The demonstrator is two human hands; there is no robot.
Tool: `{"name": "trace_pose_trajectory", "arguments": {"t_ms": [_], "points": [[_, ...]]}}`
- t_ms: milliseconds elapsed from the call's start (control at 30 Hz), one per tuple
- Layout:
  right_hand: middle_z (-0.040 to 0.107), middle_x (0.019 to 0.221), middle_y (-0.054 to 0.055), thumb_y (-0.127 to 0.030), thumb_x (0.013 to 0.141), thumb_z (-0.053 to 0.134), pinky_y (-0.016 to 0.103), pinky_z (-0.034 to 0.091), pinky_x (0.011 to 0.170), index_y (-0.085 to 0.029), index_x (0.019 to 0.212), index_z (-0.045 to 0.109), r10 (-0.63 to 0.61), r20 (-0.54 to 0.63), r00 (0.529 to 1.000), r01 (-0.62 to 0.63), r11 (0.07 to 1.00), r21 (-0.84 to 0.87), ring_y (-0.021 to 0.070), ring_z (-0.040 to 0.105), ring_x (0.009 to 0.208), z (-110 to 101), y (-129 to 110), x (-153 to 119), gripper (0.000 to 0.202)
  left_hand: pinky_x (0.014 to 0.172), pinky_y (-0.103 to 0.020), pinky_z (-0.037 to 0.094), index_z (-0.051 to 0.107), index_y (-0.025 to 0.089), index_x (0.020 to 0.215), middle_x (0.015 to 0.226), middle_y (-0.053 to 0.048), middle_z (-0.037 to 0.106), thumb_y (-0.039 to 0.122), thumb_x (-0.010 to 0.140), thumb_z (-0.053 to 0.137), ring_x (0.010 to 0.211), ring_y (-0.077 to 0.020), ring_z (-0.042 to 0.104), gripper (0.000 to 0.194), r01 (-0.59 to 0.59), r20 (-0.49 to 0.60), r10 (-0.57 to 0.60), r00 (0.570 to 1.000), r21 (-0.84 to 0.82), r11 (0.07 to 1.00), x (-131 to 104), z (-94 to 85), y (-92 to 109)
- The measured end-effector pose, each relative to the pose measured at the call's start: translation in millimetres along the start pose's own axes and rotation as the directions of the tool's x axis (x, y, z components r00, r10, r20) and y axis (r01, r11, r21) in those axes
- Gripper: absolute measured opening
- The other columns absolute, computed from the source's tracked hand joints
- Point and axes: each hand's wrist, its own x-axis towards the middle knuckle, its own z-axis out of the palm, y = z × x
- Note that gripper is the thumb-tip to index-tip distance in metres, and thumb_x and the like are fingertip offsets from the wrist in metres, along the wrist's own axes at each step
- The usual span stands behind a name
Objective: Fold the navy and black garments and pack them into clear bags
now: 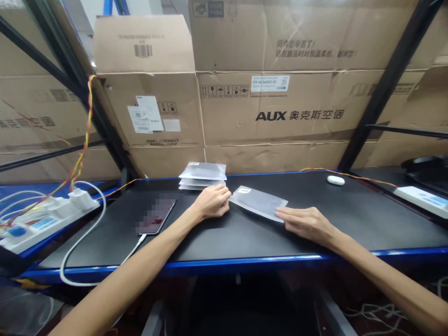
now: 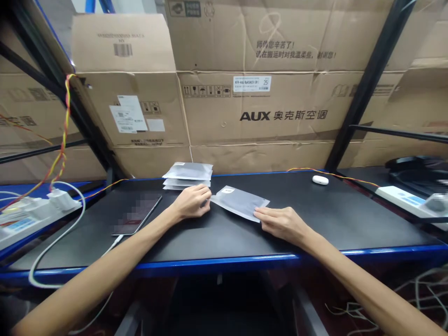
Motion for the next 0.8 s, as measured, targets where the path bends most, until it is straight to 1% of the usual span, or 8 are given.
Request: {"name": "trace_pose_trajectory", "arguments": {"t_ms": [100, 200, 267, 367, 500, 633, 700, 800], "points": [[0.074, 0.114, 0.006, -0.016, 0.091, 0.055, 0.029, 0.061, 0.085, -0.023, 0.114, 0.071, -0.006, -0.025, 1.0, 0.006, 1.0, 0.013, 0.0199, 0.074, 0.095, 2, -5, 4, 0.029, 0.091, -0.035, 0.051, 0.059, 0.017, 0.119, 0.121, -0.011, 0.064, 0.024, 0.087, 0.055, 0.111, -0.0241, 0.06, 0.033, 0.023, -0.005, -0.024, 1.0, -0.114, 0.993, 5, 2.4, 14], [0.074, 0.114, 0.007, -0.013, 0.09, 0.056, 0.026, 0.062, 0.082, -0.022, 0.116, 0.07, -0.041, -0.051, 0.998, 0.043, 0.999, 0.027, 0.0195, 0.074, 0.095, 2, -12, 8, 0.031, 0.103, -0.036, 0.047, 0.048, 0.021, 0.139, 0.143, -0.01, 0.052, 0.024, 0.089, 0.056, 0.129, -0.0239, 0.051, 0.051, -0.044, -0.029, 0.04, 0.999, -0.159, 0.986, 15, 9.7, 28], [0.074, 0.114, 0.007, -0.011, 0.09, 0.056, 0.024, 0.062, 0.08, -0.021, 0.116, 0.07, -0.071, -0.066, 0.995, 0.073, 0.997, 0.026, 0.0186, 0.074, 0.095, 2, -17, 11, 0.031, 0.105, -0.036, 0.045, 0.048, 0.022, 0.14, 0.143, -0.009, 0.053, 0.021, 0.09, 0.054, 0.13, -0.0232, 0.051, 0.05, -0.13, -0.036, 0.126, 0.991, -0.142, 0.981, 20, 13.7, 34], [0.075, 0.112, 0.004, -0.011, 0.089, 0.056, 0.025, 0.061, 0.084, -0.023, 0.116, 0.07, -0.098, -0.091, 0.991, 0.101, 0.994, 0.033, 0.0185, 0.073, 0.098, 1, -22, 14, 0.032, 0.097, -0.036, 0.049, 0.055, 0.021, 0.132, 0.128, -0.008, 0.065, 0.022, 0.09, 0.053, 0.115, -0.022, 0.061, 0.042, -0.212, -0.053, 0.207, 0.977, -0.105, 0.972, 21, 11.2, 37], [0.077, 0.106, 0.001, -0.016, 0.087, 0.062, 0.03, 0.06, 0.09, -0.026, 0.112, 0.072, -0.02, -0.164, 0.986, 0.022, 1.0, 0.009, 0.0211, 0.071, 0.103, 0, -20, 12, 0.029, 0.08, -0.034, 0.053, 0.063, 0.021, 0.122, 0.113, -0.008, 0.071, 0.027, 0.089, 0.053, 0.096, -0.0217, 0.068, 0.034, -0.196, -0.153, 0.191, 0.97, -0.02, 0.98, 13, -11.7, 34], [0.076, 0.108, 0.003, -0.021, 0.088, 0.062, 0.035, 0.06, 0.092, -0.027, 0.112, 0.073, 0.11, -0.134, 0.985, -0.11, 0.994, 0.007, 0.0233, 0.071, 0.104, 4, -15, 8, 0.027, 0.085, -0.036, 0.053, 0.064, 0.023, 0.123, 0.116, -0.007, 0.07, 0.027, 0.091, 0.052, 0.106, -0.0245, 0.066, 0.034, -0.056, -0.273, 0.056, 0.96, 0.009, 0.998, 9, -37.9, 12], [0.075, 0.112, 0.004, -0.023, 0.089, 0.06, 0.038, 0.058, 0.096, -0.026, 0.112, 0.073, 0.15, -0.025, 0.988, -0.149, 0.988, 0.039, 0.0243, 0.068, 0.109, 8, -14, 10, 0.027, 0.091, -0.038, 0.052, 0.064, 0.024, 0.124, 0.123, -0.007, 0.068, 0.024, 0.09, 0.052, 0.111, -0.0257, 0.064, 0.036, 0.14, -0.283, -0.13, 0.95, 0.015, 0.99, 10, -43.2, -9], [0.071, 0.121, 0.006, -0.029, 0.091, 0.059, 0.044, 0.052, 0.103, -0.025, 0.115, 0.072, 0.168, 0.162, 0.972, -0.186, 0.977, 0.102, 0.026, 0.062, 0.12, 14, -14, 16, 0.028, 0.1, -0.038, 0.049, 0.065, 0.027, 0.125, 0.132, -0.003, 0.064, 0.018, 0.089, 0.05, 0.121, -0.0248, 0.058, 0.04, 0.367, -0.237, -0.345, 0.908, 0.056, 0.928, 12, -39.1, -47]]}}
